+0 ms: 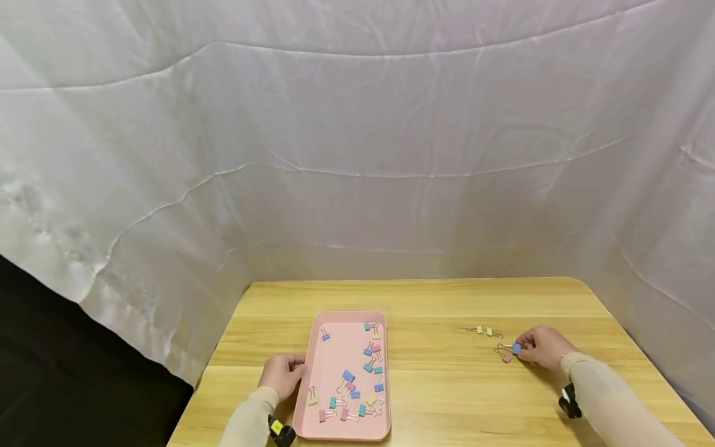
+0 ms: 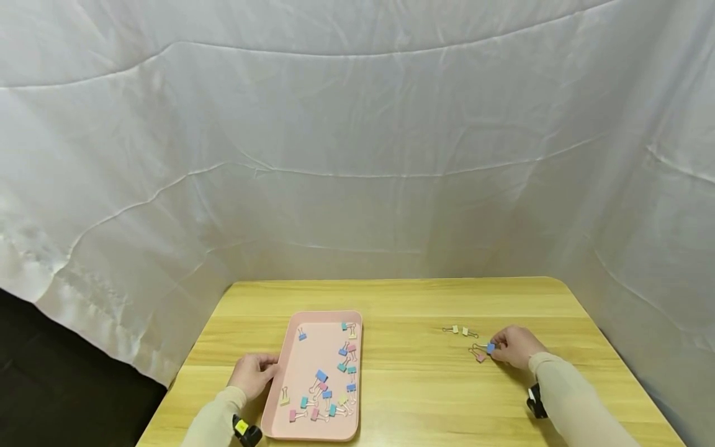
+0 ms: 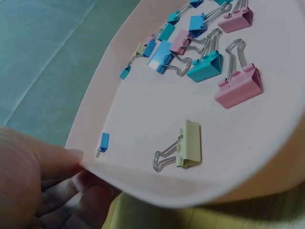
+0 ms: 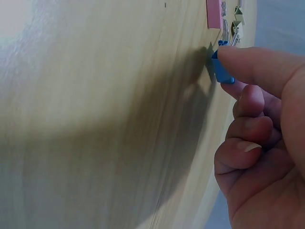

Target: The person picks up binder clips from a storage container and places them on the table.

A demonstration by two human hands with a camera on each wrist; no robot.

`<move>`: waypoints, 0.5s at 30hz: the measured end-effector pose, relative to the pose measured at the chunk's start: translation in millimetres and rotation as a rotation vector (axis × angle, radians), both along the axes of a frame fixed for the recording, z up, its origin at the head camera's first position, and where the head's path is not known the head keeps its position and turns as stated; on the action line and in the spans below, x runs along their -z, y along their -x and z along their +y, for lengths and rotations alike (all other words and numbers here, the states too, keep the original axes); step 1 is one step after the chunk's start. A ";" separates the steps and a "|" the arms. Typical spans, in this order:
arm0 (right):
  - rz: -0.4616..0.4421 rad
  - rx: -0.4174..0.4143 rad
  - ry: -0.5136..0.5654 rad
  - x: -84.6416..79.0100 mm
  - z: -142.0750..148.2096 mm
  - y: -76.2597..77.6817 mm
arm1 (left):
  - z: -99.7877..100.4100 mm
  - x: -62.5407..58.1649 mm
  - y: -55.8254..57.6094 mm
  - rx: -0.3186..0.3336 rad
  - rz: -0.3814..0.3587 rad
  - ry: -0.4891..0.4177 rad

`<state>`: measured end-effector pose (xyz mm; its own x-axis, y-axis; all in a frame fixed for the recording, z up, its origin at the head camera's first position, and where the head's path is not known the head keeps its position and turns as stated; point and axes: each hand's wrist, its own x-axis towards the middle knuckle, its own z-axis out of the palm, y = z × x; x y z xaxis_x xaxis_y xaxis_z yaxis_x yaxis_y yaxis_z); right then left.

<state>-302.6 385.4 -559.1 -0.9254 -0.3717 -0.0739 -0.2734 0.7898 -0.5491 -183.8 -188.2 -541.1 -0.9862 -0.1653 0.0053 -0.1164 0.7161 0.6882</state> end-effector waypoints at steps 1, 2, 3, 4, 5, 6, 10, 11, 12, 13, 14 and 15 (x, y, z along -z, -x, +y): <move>-0.002 0.002 0.004 0.0 0.0 -0.3 | -0.1 0.1 -0.1 0.005 0.004 0.006; -0.006 0.005 0.008 -0.1 -0.1 -0.5 | -0.1 0.3 -0.1 0.006 0.006 0.008; -0.013 0.012 0.012 -0.4 -0.3 -0.8 | 0.0 0.5 -0.1 0.007 0.008 0.010; -0.013 0.009 0.014 -0.7 -0.1 -1.1 | 0.0 0.5 -0.2 0.005 0.007 0.011; -0.022 0.019 0.018 -1.3 -0.2 -1.4 | 0.0 0.8 -0.1 0.004 0.008 0.013; -0.021 0.019 0.018 -1.6 0.1 -1.6 | 0.1 1.0 0.0 -0.001 0.006 0.013; -0.021 0.042 0.010 -2.8 1.1 -1.6 | -0.3 1.9 0.6 -0.004 0.008 0.013; -0.025 0.051 0.011 -3.4 1.1 -1.5 | -0.6 2.6 1.0 -0.005 0.006 0.013; -0.021 0.047 0.007 -3.6 1.2 -1.4 | -0.7 2.7 1.2 -0.006 0.002 0.010; -0.023 0.051 0.008 -4.2 1.0 -1.2 | -1.1 2.6 1.3 -0.001 0.001 0.008; -0.025 0.051 0.011 -4.8 0.8 -0.8 | -1.3 2.6 1.6 -0.003 -0.005 0.004; -0.024 0.047 0.014 -5.4 0.3 -0.5 | -1.7 2.1 1.6 0.003 -0.003 0.005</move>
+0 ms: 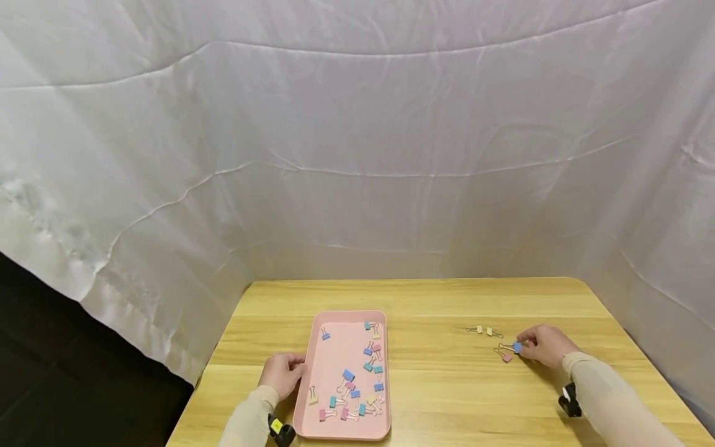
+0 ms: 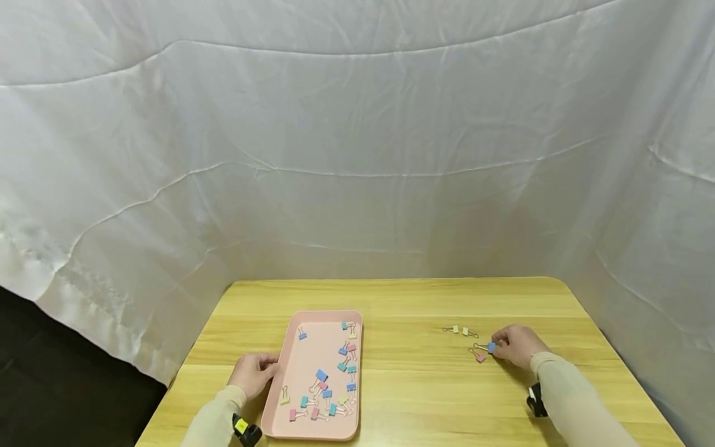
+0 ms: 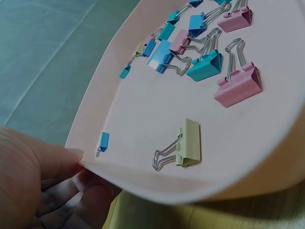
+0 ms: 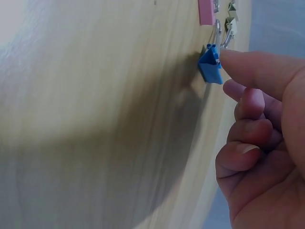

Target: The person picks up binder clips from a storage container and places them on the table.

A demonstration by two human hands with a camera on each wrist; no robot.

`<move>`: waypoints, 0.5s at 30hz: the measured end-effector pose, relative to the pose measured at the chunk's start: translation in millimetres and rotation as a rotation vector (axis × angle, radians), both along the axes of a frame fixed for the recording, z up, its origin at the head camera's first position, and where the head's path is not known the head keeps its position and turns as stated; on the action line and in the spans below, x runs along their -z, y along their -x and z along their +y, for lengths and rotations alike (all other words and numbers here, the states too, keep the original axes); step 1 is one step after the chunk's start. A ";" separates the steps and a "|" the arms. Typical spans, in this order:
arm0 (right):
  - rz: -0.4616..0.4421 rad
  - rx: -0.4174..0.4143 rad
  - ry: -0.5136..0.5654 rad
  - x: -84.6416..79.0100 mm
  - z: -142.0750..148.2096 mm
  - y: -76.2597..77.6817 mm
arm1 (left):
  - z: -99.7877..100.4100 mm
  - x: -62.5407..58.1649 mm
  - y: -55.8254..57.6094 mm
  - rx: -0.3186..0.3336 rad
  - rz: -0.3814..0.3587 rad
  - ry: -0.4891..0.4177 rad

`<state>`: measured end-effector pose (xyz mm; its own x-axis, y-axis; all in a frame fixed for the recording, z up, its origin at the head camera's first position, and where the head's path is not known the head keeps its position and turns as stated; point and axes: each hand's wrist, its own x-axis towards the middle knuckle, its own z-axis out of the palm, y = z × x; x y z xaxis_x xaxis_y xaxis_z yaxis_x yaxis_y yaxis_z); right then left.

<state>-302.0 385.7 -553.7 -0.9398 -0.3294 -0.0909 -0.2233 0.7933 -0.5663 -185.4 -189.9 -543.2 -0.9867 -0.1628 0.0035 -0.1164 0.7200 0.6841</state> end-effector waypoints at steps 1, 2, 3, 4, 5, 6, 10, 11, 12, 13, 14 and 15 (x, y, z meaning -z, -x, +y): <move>-0.003 -0.002 0.006 -1.0 -0.5 0.2 | 0.1 0.0 0.1 -0.005 -0.007 -0.008; -0.001 -0.006 0.014 -2.2 -1.2 0.5 | -0.2 -0.1 0.3 0.000 -0.005 -0.006; 0.002 -0.007 0.020 -3.4 -2.3 1.0 | -0.3 -0.7 0.2 0.006 -0.002 -0.003; 0.007 -0.006 0.024 -4.9 -3.6 1.5 | -0.4 -0.7 0.3 0.007 -0.001 -0.005; 0.015 -0.005 0.026 -6.4 -5.2 2.2 | -0.4 -1.1 0.4 0.005 -0.002 -0.008; 0.028 -0.013 0.024 -8.1 -6.9 2.5 | -0.3 -1.3 0.4 0.003 -0.002 -0.009; 0.080 -0.011 0.003 -15.0 -15.9 4.4 | 0.1 -1.5 -0.2 -0.003 -0.004 -0.008; 0.089 -0.009 0.000 -17.0 -18.8 4.8 | 0.3 -1.6 -0.4 -0.005 -0.005 -0.009; 0.099 -0.007 -0.001 -19.3 -22.2 5.1 | 0.1 -1.2 -0.5 -0.007 -0.004 -0.008; 0.110 -0.009 -0.002 -21.6 -25.9 5.4 | 0.0 -1.0 -0.5 -0.007 -0.004 -0.010; 0.118 -0.007 -0.001 -24.3 -30.0 5.6 | -0.3 -0.8 -0.4 0.001 0.001 -0.007; 0.122 -0.008 0.002 -27.3 -34.5 5.8 | -0.6 -0.3 -0.1 -0.002 -0.003 -0.014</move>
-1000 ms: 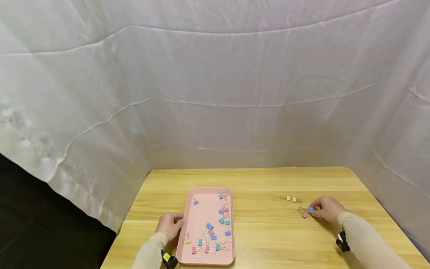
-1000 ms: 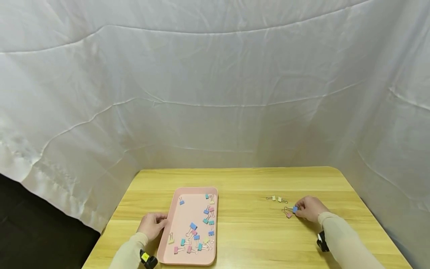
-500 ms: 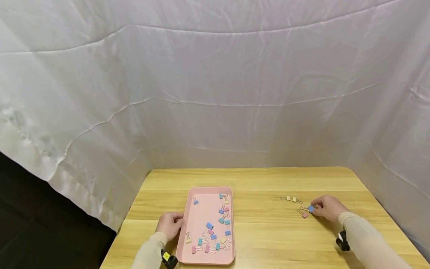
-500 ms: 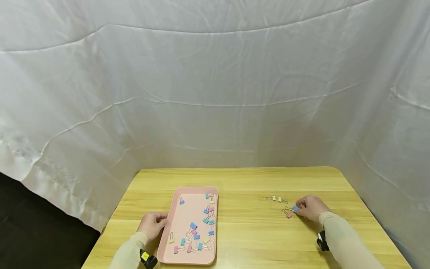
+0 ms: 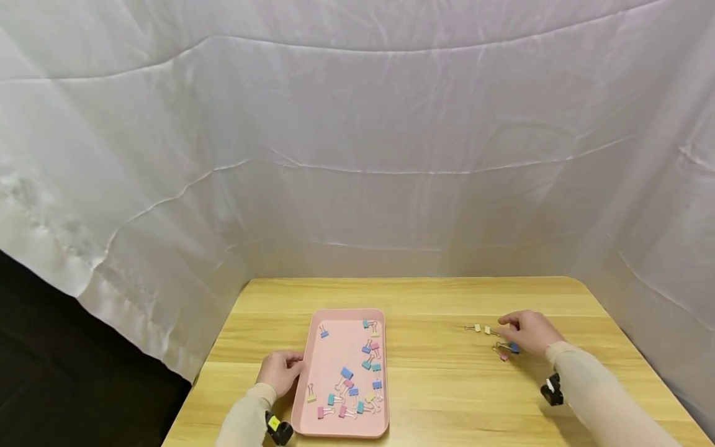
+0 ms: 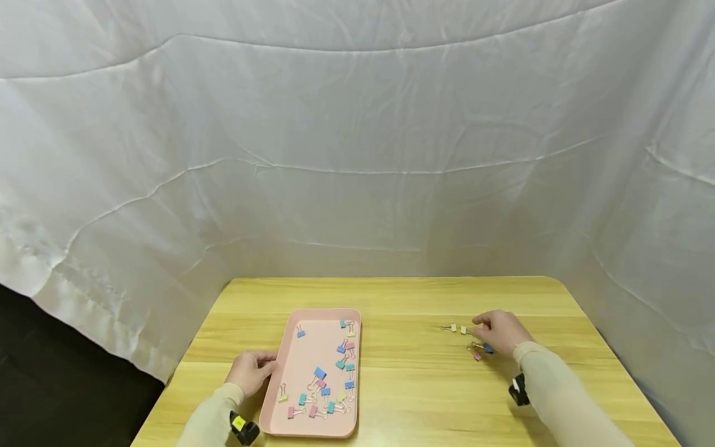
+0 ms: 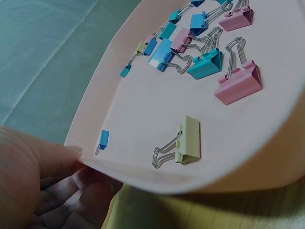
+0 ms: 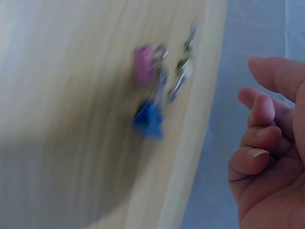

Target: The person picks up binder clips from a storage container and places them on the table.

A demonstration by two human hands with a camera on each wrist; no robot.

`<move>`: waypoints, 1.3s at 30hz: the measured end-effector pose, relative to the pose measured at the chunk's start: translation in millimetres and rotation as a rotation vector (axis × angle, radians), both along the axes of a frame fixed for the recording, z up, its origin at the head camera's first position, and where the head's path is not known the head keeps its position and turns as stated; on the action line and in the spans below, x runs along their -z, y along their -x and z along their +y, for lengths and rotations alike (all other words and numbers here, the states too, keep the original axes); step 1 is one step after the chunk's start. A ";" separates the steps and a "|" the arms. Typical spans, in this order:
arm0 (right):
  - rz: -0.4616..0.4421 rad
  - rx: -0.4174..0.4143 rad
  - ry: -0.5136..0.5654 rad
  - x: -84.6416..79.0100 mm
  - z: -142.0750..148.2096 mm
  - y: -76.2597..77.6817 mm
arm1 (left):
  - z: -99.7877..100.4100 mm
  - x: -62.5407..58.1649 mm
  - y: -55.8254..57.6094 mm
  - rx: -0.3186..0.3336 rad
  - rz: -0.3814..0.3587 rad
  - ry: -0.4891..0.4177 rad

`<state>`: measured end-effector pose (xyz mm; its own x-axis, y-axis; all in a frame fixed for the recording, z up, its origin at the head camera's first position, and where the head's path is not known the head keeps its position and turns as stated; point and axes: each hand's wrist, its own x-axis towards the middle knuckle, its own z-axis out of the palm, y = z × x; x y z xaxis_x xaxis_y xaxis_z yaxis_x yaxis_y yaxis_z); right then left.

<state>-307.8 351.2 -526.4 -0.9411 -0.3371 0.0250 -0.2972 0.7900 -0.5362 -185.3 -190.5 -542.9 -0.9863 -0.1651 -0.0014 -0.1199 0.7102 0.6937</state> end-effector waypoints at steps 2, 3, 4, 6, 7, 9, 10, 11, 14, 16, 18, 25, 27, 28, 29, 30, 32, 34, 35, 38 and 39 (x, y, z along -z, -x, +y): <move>0.010 -0.009 0.008 -6.2 -9.9 1.1 | -0.2 0.4 0.4 -0.004 -0.010 -0.014; 0.009 -0.012 0.014 -9.1 -15.2 1.5 | -0.3 0.4 0.4 -0.002 -0.013 -0.017; 0.011 -0.017 0.018 -11.8 -20.7 2.2 | -0.1 0.4 0.4 -0.001 -0.020 -0.021; 0.010 -0.026 0.026 -16.6 -32.6 3.7 | 0.0 0.7 0.4 -0.004 -0.036 -0.034; 0.014 -0.033 0.031 -18.7 -38.9 4.7 | 0.2 0.7 0.3 -0.004 -0.041 -0.037; 0.028 -0.049 0.042 -22.1 -52.4 7.4 | 0.4 0.9 0.5 -0.002 -0.047 -0.042; 0.040 -0.059 0.045 -23.3 -59.5 9.3 | 0.7 1.2 0.4 0.000 -0.042 -0.043; 0.050 -0.068 0.051 -24.8 -67.0 11.0 | 1.0 1.4 0.3 0.003 -0.033 -0.044; 0.069 -0.099 0.073 -29.5 -89.9 15.5 | 2.8 1.4 -0.4 0.011 -0.008 -0.043; 0.070 -0.116 0.085 -31.6 -105.1 17.3 | 4.3 1.4 -0.8 0.013 0.004 -0.042; 0.068 -0.134 0.099 -33.2 -120.0 17.4 | 5.5 0.9 -0.9 0.016 0.007 -0.038; 0.043 -0.158 0.139 -35.9 -170.2 17.1 | 7.7 1.0 -0.1 0.015 0.012 -0.032; 0.038 -0.159 0.143 -36.3 -184.5 17.1 | 7.8 1.3 0.3 0.020 0.017 -0.032; 0.041 -0.163 0.141 -36.2 -191.6 17.0 | 7.7 1.5 0.5 0.020 0.019 -0.032; 0.039 -0.169 0.143 -35.9 -198.8 16.5 | 7.7 1.7 0.5 0.024 0.022 -0.030; 0.039 -0.178 0.143 -35.4 -206.0 16.0 | 7.6 1.7 0.6 0.022 0.021 -0.032; 0.030 -0.198 0.145 -33.8 -220.5 14.1 | 6.9 2.1 0.6 0.020 0.019 -0.034; 0.019 -0.225 0.145 -32.1 -235.0 11.4 | 6.1 2.7 0.5 0.018 0.015 -0.036; 0.012 -0.242 0.150 -30.9 -242.0 9.8 | 5.6 2.8 0.4 0.015 0.012 -0.040; -0.028 -0.280 0.145 -27.4 -262.0 5.5 | 4.9 3.0 0.1 0.018 0.014 -0.045; -0.041 -0.289 0.144 -25.9 -268.3 4.1 | 5.0 2.9 0.1 0.017 0.011 -0.049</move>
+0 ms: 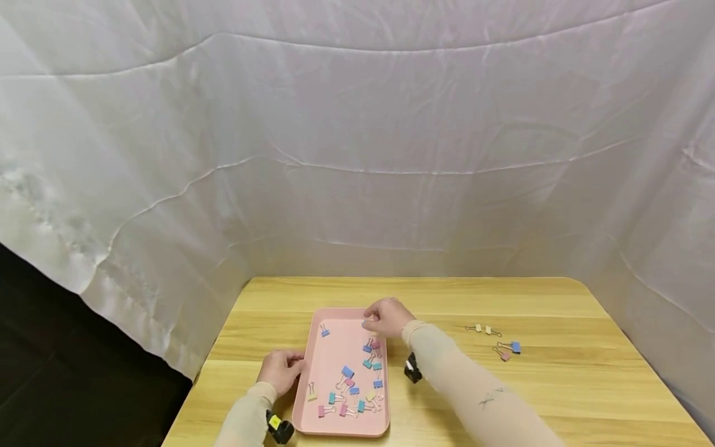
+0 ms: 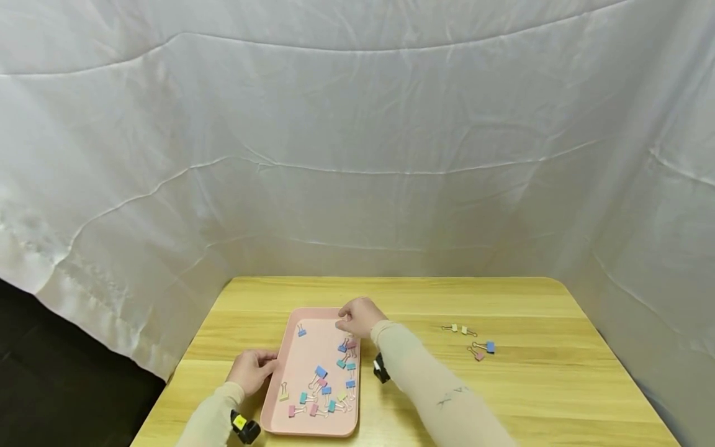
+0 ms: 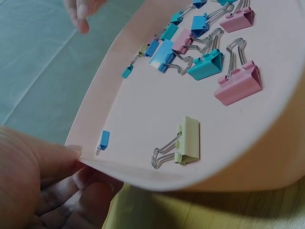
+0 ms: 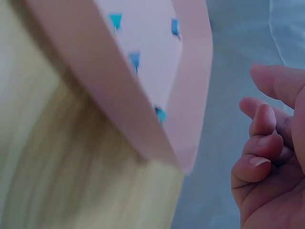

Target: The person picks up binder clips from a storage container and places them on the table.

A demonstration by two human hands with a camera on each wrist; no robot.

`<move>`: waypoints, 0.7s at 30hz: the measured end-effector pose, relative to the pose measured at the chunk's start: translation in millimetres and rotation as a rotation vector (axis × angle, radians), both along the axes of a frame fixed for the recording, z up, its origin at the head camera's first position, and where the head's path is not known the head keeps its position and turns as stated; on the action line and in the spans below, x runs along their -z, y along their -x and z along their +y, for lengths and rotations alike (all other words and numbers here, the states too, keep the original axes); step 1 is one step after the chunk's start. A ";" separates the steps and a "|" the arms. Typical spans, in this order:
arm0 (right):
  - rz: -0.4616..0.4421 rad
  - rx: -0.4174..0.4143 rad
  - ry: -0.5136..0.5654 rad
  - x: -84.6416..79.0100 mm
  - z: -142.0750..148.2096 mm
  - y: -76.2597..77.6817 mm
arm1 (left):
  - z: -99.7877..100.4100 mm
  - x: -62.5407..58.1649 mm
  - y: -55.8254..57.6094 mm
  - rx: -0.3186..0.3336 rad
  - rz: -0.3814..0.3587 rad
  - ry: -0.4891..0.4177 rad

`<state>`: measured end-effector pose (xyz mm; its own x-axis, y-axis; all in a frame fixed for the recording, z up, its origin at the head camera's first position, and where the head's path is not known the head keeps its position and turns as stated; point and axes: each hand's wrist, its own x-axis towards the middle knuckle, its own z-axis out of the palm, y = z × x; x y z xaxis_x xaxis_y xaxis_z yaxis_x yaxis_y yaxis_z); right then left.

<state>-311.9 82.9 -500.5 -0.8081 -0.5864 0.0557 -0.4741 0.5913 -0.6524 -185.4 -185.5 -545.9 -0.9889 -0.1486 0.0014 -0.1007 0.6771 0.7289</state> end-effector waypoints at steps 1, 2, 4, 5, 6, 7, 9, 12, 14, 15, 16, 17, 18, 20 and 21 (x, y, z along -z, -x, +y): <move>-0.013 -0.004 -0.005 1.8 -5.9 -1.4 | 0.1 0.1 0.0 0.000 -0.002 -0.003; -0.027 -0.006 -0.007 3.4 -11.5 -3.2 | 0.5 -0.2 -0.1 -0.002 -0.007 -0.008; -0.042 -0.003 -0.014 6.9 -22.4 -7.0 | 1.2 0.0 -0.1 -0.009 -0.021 -0.016; -0.033 0.001 -0.023 9.1 -27.6 -9.4 | 1.5 0.1 -0.2 -0.009 -0.024 -0.016; -0.028 -0.002 -0.028 11.4 -32.7 -12.2 | 1.9 0.1 -0.2 -0.009 -0.027 -0.015; -0.030 -0.002 -0.037 13.1 -37.6 -15.8 | 2.2 0.2 -0.3 -0.010 -0.029 -0.016; -0.023 -0.025 -0.061 17.2 -47.9 -23.9 | 2.8 0.0 -0.7 -0.011 -0.032 -0.019; 0.008 -0.108 -0.108 22.9 -63.4 -38.6 | 3.1 -0.2 -0.8 0.001 -0.019 -0.014; 0.051 -0.183 -0.152 26.0 -73.1 -48.2 | 3.4 -0.2 -0.7 0.005 -0.009 -0.008; 0.067 -0.219 -0.177 27.9 -77.8 -52.7 | 3.5 -0.1 -0.6 0.009 0.000 -0.003; 0.087 -0.251 -0.200 29.6 -82.2 -57.1 | 3.5 0.3 -0.5 0.013 0.008 0.001; 0.091 -0.275 -0.228 31.1 -86.2 -61.3 | 3.6 0.4 -0.7 0.021 0.020 0.008; 0.095 -0.293 -0.255 32.2 -89.3 -65.5 | 3.8 0.7 -0.8 0.023 0.027 0.008; 0.081 -0.310 -0.307 34.2 -94.2 -73.1 | 4.3 1.0 -1.3 0.028 0.035 0.006; 0.075 -0.312 -0.331 35.4 -96.2 -76.2 | 4.6 1.2 -1.6 0.030 0.038 0.005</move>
<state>-235.7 -13.3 -535.9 -0.5907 -0.7973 -0.1240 -0.7014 0.5833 -0.4096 -183.8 -180.9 -547.1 -0.9921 -0.1187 0.0399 -0.0524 0.6832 0.7283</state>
